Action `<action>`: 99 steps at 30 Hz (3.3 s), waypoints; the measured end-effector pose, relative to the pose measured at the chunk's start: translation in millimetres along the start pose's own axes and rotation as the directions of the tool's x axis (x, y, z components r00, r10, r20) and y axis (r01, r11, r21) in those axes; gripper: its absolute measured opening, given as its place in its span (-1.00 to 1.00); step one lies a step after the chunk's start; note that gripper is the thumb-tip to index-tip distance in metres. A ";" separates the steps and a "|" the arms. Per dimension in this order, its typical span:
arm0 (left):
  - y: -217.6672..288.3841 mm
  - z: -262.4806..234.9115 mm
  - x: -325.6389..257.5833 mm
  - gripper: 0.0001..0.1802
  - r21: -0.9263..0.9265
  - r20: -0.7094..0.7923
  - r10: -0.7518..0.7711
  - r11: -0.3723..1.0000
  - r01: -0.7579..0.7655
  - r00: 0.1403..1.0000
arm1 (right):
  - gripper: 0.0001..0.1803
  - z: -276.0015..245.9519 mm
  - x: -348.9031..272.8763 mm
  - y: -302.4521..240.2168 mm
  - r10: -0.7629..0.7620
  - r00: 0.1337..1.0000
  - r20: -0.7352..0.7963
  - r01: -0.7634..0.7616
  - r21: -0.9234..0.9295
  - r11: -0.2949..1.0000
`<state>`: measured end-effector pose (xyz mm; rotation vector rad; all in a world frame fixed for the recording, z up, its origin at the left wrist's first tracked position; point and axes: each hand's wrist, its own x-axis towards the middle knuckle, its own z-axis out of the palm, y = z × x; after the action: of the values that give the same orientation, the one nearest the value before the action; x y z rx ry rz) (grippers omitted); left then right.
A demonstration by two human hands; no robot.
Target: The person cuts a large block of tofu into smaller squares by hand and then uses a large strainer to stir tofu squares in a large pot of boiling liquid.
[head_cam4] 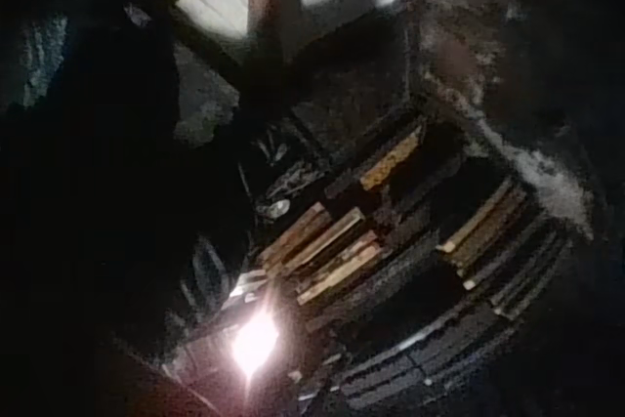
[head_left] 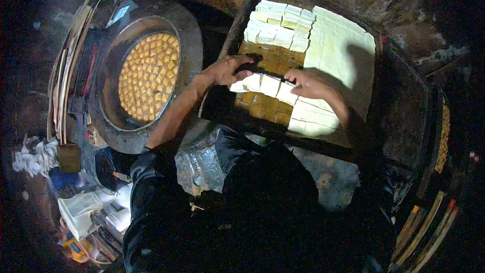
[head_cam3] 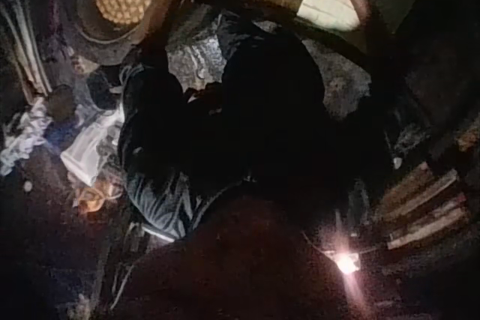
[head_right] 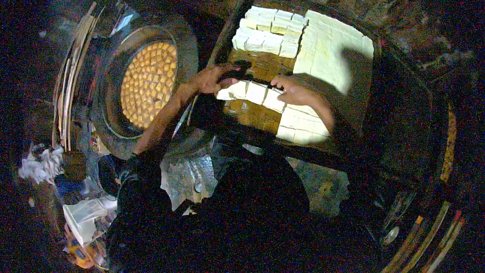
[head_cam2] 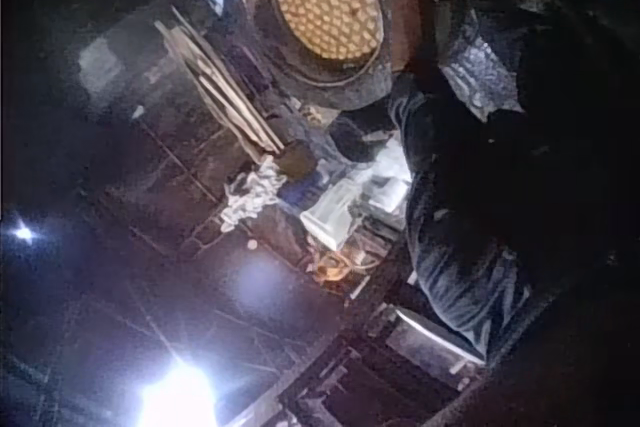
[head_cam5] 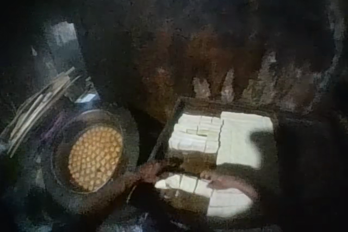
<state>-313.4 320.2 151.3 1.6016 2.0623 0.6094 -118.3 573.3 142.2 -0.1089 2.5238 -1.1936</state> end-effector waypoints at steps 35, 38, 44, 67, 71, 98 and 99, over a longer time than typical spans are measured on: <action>30.6 49.7 -48.1 -0.24 0.435 0.000 0.238 0.875 -0.214 0.971 | -0.16 93.4 -2.3 -37.8 -0.030 0.923 -0.383 -0.070 -0.245 0.967; 35.1 41.2 -50.3 -0.26 0.391 0.092 0.143 0.905 -0.168 0.985 | -0.23 90.1 -4.3 -37.7 0.023 0.937 -0.349 -0.117 -0.249 0.961; 41.9 53.1 -52.4 -0.23 0.444 -0.053 0.236 0.876 -0.189 0.970 | -0.29 90.8 -10.8 -68.7 -0.157 0.872 -0.463 -0.126 -0.524 0.842; 28.4 47.1 -28.3 -0.24 0.381 0.043 0.263 0.887 -0.259 0.964 | -0.41 106.7 4.6 -14.7 -0.179 0.893 -0.413 -0.151 -0.649 0.746; 21.6 24.1 -6.2 -0.25 0.094 0.092 0.130 0.986 -0.139 0.987 | -0.28 47.9 23.8 -34.3 -0.031 0.970 -0.242 0.053 0.089 0.995; -38.8 8.6 75.8 -0.28 0.507 -0.002 0.381 0.797 -0.328 0.924 | -0.28 -5.3 70.6 -10.8 -0.142 0.888 -0.438 -0.128 -0.531 0.837; -37.5 10.6 79.2 -0.27 0.534 0.007 0.400 0.774 -0.341 0.917 | -0.27 -1.2 72.5 -9.2 -0.152 0.883 -0.444 -0.144 -0.564 0.813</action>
<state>-353.3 389.4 113.7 2.3820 2.1175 0.2553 -187.3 552.7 130.0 0.0386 3.2526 -0.4124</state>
